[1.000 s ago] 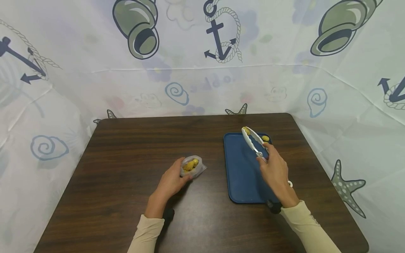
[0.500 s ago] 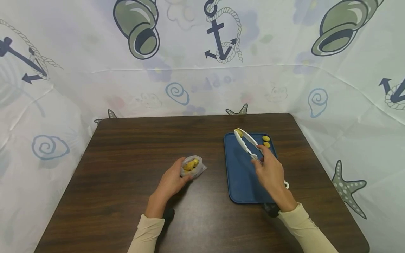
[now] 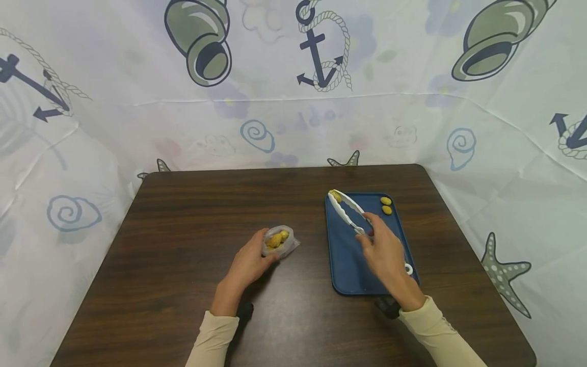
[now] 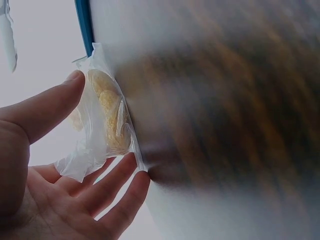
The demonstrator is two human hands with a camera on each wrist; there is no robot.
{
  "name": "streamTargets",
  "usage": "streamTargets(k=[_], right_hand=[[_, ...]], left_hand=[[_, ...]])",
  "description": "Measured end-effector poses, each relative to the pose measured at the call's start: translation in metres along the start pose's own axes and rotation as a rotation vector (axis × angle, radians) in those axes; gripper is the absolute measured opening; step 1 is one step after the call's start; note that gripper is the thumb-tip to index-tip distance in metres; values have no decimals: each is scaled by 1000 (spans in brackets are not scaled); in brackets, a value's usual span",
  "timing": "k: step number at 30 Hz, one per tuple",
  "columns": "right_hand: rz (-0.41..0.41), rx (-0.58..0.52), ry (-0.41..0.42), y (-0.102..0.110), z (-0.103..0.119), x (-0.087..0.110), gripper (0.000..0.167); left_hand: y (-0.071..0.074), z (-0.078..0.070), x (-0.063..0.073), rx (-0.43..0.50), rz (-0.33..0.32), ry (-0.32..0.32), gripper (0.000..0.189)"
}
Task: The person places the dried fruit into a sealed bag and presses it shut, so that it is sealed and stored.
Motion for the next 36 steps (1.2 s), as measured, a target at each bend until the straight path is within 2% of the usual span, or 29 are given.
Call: streamTargets(k=[36], right_hand=[[38, -48, 76, -12, 33, 4, 56]], left_hand=[[1, 3, 1, 8, 23, 5, 79]])
Point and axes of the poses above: each hand's wrist, its own x-axis away from the middle knuckle, its own y-axis out of the back of the hand, z = x × y, the point moved 10 cm from there along -x, towards the middle knuckle, and after that the axes turned 14 degrees about y, right-handed, at the moved point
